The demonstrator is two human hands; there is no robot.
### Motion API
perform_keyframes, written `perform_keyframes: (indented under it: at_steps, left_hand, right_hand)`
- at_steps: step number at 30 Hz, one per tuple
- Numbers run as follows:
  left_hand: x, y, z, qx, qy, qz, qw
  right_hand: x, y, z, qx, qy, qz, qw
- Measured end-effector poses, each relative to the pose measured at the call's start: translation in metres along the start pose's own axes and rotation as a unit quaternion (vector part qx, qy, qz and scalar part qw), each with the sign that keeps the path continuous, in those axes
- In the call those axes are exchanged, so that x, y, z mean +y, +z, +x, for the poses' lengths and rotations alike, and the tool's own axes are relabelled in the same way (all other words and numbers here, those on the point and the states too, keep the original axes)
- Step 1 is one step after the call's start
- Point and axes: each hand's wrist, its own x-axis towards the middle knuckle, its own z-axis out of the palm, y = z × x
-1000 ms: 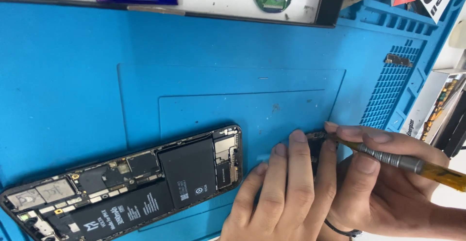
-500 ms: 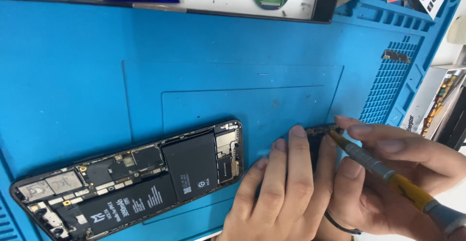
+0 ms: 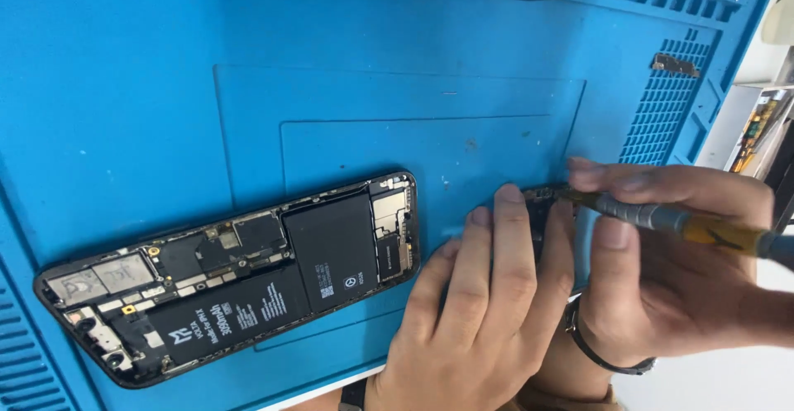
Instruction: Disassembling a smartphone to access internal components using precision screwdrivers and tweezers on a repair mat.
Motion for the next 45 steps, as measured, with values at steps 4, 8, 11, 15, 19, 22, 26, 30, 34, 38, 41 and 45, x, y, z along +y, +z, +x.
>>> perform_keyframes:
  at_steps: [4, 8, 11, 15, 19, 22, 26, 30, 34, 38, 41, 45]
  left_hand:
    - [0.000, -0.001, 0.000, -0.004, 0.000, -0.001, 1.000]
    - [0.001, -0.001, 0.000, -0.006, 0.000, 0.001, 1.000]
    - [0.001, 0.001, 0.000, 0.002, -0.001, 0.009, 1.000]
    - [0.003, 0.002, 0.001, 0.010, -0.003, 0.008, 1.000]
    - [0.004, 0.002, 0.002, 0.003, -0.007, 0.012, 1.000]
    - [0.004, 0.002, 0.002, 0.002, -0.006, 0.018, 1.000]
    - [0.004, 0.003, 0.002, 0.001, -0.005, 0.013, 1.000]
    - [0.010, 0.002, 0.001, -0.010, -0.001, 0.012, 1.000]
    - [0.022, 0.001, 0.004, 0.009, 0.004, 0.027, 1.000]
    - [0.035, 0.002, 0.002, -0.040, 0.021, 0.046, 0.998]
    - [0.042, 0.004, 0.001, -0.040, 0.019, 0.061, 0.997]
    - [0.046, 0.003, 0.000, -0.047, 0.026, 0.072, 0.996]
  right_hand:
    - [0.005, -0.009, -0.007, -0.048, 0.025, -0.002, 0.999]
    - [0.001, -0.004, -0.005, 0.004, 0.042, -0.009, 0.999]
    - [0.007, -0.007, -0.013, 0.021, 0.054, 0.036, 0.998]
    - [0.006, -0.010, -0.012, 0.016, 0.064, 0.028, 0.997]
    - [0.005, -0.009, -0.010, 0.003, 0.045, 0.007, 0.999]
    - [0.001, -0.004, -0.010, 0.027, 0.054, 0.008, 0.998]
    - [0.006, -0.007, -0.015, 0.046, 0.070, 0.032, 0.996]
    - [0.014, -0.017, -0.016, 0.131, 0.064, -0.020, 0.989]
    - [0.016, -0.038, -0.040, 0.174, 0.126, 0.058, 0.975]
    - [0.003, -0.042, -0.035, 0.145, 0.169, 0.038, 0.974]
    - [0.006, -0.048, -0.029, 0.114, 0.138, 0.048, 0.983]
    - [0.006, -0.051, -0.023, 0.106, 0.110, 0.071, 0.986]
